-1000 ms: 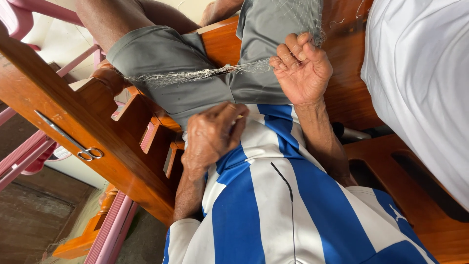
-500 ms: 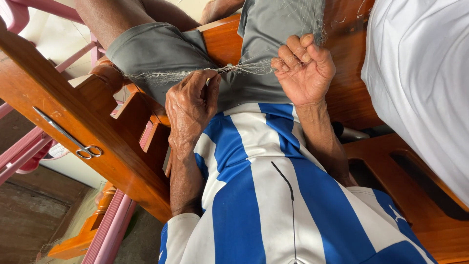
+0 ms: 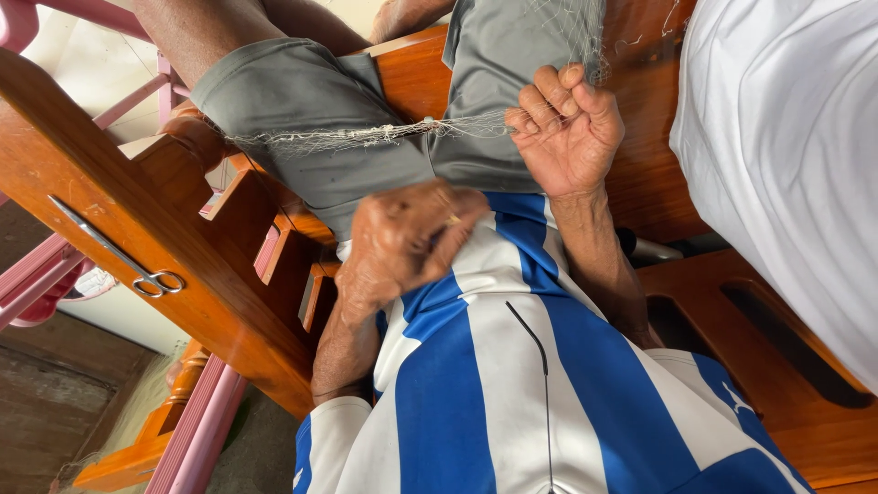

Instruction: Repairing a fine-mesh fishing net using a wooden shuttle and knotting techniques.

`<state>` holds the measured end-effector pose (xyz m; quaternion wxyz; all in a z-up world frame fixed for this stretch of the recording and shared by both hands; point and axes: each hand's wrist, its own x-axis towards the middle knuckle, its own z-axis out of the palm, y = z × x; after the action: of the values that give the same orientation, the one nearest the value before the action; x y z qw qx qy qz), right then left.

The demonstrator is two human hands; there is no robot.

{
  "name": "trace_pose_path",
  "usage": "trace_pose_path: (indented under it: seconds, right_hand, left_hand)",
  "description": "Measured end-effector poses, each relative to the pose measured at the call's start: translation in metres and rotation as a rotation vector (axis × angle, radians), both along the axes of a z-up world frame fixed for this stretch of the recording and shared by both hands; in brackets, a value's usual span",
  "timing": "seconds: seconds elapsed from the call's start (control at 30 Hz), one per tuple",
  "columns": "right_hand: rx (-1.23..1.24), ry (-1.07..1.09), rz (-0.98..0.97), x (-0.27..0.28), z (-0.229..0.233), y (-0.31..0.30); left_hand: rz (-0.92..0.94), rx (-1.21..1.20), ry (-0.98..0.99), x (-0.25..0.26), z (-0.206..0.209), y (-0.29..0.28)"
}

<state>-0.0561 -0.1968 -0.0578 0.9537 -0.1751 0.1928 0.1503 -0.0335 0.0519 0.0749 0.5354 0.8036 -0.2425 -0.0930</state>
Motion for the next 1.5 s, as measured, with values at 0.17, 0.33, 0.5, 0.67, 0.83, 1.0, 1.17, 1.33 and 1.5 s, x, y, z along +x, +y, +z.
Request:
trace_pose_path:
  seconds: [0.17,0.33,0.5,0.67,0.83,1.0,1.17,1.33,1.5]
  right_hand:
    - [-0.001,-0.002,0.003,0.001,0.002,0.001]
    - [-0.12,-0.009,-0.044,0.005,0.011,0.007]
    - [-0.208,-0.104,-0.073,0.004,0.009,0.009]
    - [-0.178,-0.143,-0.046,0.006,0.008,0.007]
    - [-0.198,-0.12,-0.047,0.009,0.013,0.01]
    - [-0.195,-0.074,-0.055,0.01,0.015,0.009]
    - [-0.171,-0.039,-0.053,0.01,0.015,0.009]
    - [-0.142,-0.039,-0.056,0.009,0.011,0.008]
    - [-0.1,-0.067,-0.056,0.008,0.009,0.007]
  left_hand:
    - [-0.3,-0.126,0.18,-0.001,0.018,-0.023]
    - [-0.413,0.194,-0.032,-0.027,-0.017,-0.048]
    - [-0.419,0.448,-0.017,-0.038,-0.038,-0.06]
    - [-0.313,0.526,-0.172,-0.048,-0.056,-0.064]
    - [-0.367,0.509,-0.182,-0.045,-0.051,-0.067]
    - [-0.435,0.491,-0.144,-0.043,-0.043,-0.07]
    - [-0.46,0.465,-0.131,-0.044,-0.033,-0.07]
    - [-0.4,0.293,-0.19,-0.04,-0.024,-0.07]
    - [-0.332,0.207,-0.26,-0.03,-0.011,-0.07]
